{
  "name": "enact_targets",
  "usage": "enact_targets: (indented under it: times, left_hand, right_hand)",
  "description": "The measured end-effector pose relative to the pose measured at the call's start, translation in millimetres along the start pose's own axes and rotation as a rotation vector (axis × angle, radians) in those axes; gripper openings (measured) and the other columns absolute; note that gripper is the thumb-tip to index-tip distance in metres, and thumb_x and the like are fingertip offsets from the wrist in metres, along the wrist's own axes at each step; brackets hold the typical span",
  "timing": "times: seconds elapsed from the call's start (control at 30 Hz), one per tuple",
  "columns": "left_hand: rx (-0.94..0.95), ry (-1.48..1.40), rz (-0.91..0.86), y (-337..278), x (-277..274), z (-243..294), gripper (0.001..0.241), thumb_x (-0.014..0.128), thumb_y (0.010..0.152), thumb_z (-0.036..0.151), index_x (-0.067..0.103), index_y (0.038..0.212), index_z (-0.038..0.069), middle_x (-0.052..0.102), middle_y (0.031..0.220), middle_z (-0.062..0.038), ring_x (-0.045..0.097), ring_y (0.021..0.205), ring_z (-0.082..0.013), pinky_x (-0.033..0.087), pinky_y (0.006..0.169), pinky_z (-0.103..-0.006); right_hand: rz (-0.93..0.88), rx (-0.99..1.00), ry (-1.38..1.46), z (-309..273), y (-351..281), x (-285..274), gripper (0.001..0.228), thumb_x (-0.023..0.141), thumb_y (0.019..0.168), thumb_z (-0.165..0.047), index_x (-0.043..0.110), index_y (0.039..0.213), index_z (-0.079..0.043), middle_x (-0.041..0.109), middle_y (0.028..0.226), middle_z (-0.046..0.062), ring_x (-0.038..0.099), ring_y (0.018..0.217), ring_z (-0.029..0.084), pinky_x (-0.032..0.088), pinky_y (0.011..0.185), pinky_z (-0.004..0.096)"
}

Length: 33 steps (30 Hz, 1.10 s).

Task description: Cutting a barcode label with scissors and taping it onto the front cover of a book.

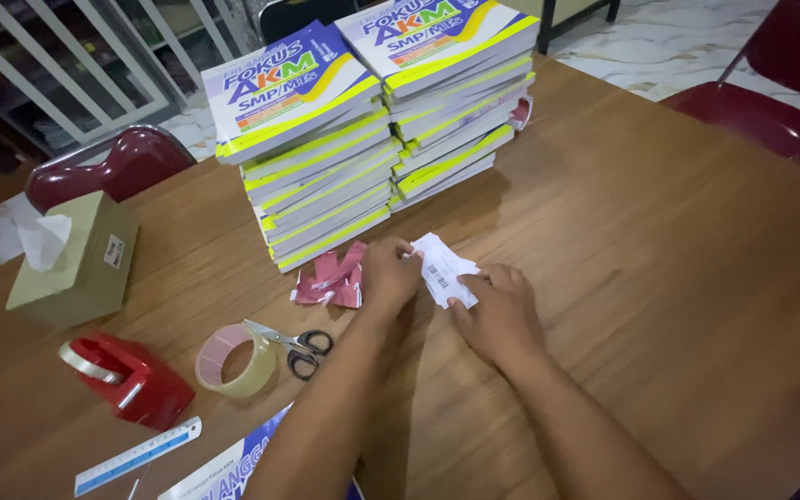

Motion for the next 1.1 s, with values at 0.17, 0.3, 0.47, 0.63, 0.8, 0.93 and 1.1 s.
enact_targets:
  times: [0.17, 0.3, 0.47, 0.63, 0.8, 0.93, 1.1]
  left_hand:
    - [0.04, -0.092, -0.036, -30, -31, 31, 0.015, 0.074, 0.086, 0.025, 0.073, 0.095, 0.014, 0.075, 0.094, -0.01, 0.072, 0.1, -0.0353, 0.055, 0.085, -0.0457]
    - [0.081, -0.095, -0.007, -47, -54, 51, 0.014, 0.068, 0.092, 0.028, 0.071, 0.099, 0.016, 0.077, 0.1, -0.009, 0.071, 0.106, -0.0352, 0.054, 0.092, -0.0453]
    - [0.175, -0.172, 0.126, -58, -87, 65, 0.012, 0.075, 0.087, 0.026, 0.076, 0.091, 0.015, 0.072, 0.105, -0.009, 0.069, 0.104, -0.0335, 0.053, 0.09, -0.0414]
    - [0.091, -0.389, 0.231, -82, -137, 39, 0.019, 0.078, 0.087, 0.03, 0.075, 0.098, 0.014, 0.072, 0.087, -0.008, 0.071, 0.083, -0.0196, 0.055, 0.077, -0.0328]
    - [-0.107, -0.669, 0.253, -178, -207, 2, 0.027, 0.075, 0.091, 0.024, 0.072, 0.11, 0.005, 0.065, 0.082, -0.004, 0.059, 0.077, -0.0138, 0.049, 0.069, -0.0263]
    - [-0.147, -0.911, 0.299, -238, -226, -49, 0.017, 0.074, 0.096, 0.025, 0.067, 0.101, 0.01, 0.057, 0.081, 0.003, 0.056, 0.071, -0.0075, 0.051, 0.066, -0.02]
    - [-0.334, -1.069, 0.142, -302, -222, -82, 0.011, 0.068, 0.098, 0.01, 0.065, 0.103, 0.001, 0.062, 0.085, -0.007, 0.056, 0.069, -0.0138, 0.05, 0.068, -0.028]
  right_hand:
    - [-0.156, 0.09, 0.006, 0, 0, 0, 0.039, 0.066, 0.091, -0.04, 0.073, 0.126, -0.024, 0.063, 0.116, 0.01, 0.055, 0.122, 0.031, 0.038, 0.111, 0.047]
    - [-0.14, 0.085, 0.009, -2, -3, -2, 0.04, 0.066, 0.092, -0.04, 0.073, 0.127, -0.023, 0.062, 0.115, 0.01, 0.053, 0.124, 0.032, 0.036, 0.113, 0.047]
    - [-0.149, 0.089, 0.005, 1, -6, -6, 0.039, 0.066, 0.092, -0.04, 0.073, 0.127, -0.024, 0.064, 0.115, 0.011, 0.055, 0.125, 0.033, 0.037, 0.113, 0.048]
    - [-0.15, -0.011, -0.051, -4, -7, -7, 0.045, 0.064, 0.092, -0.039, 0.072, 0.13, -0.018, 0.074, 0.116, 0.015, 0.061, 0.128, 0.031, 0.032, 0.119, 0.046]
    - [0.219, -0.174, 0.301, -28, -25, -20, 0.04, 0.076, 0.084, -0.027, 0.073, 0.12, -0.01, 0.071, 0.108, 0.014, 0.06, 0.119, 0.037, 0.04, 0.111, 0.051]
    - [-0.073, 0.005, 0.695, -72, -65, 29, 0.066, 0.078, 0.086, -0.052, 0.063, 0.137, -0.013, 0.065, 0.133, 0.014, 0.059, 0.13, 0.035, 0.047, 0.108, 0.05]
    - [-0.601, 0.439, 1.347, -172, -140, 29, 0.06, 0.067, 0.088, -0.004, 0.047, 0.145, 0.001, 0.069, 0.117, 0.018, 0.064, 0.09, 0.018, 0.054, 0.073, 0.029]
Point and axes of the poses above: each hand's wrist, its own y-axis towards the middle knuckle, its own x-axis out of the palm, z = x × y, the point moved 5 cm from there along y, towards the middle knuckle
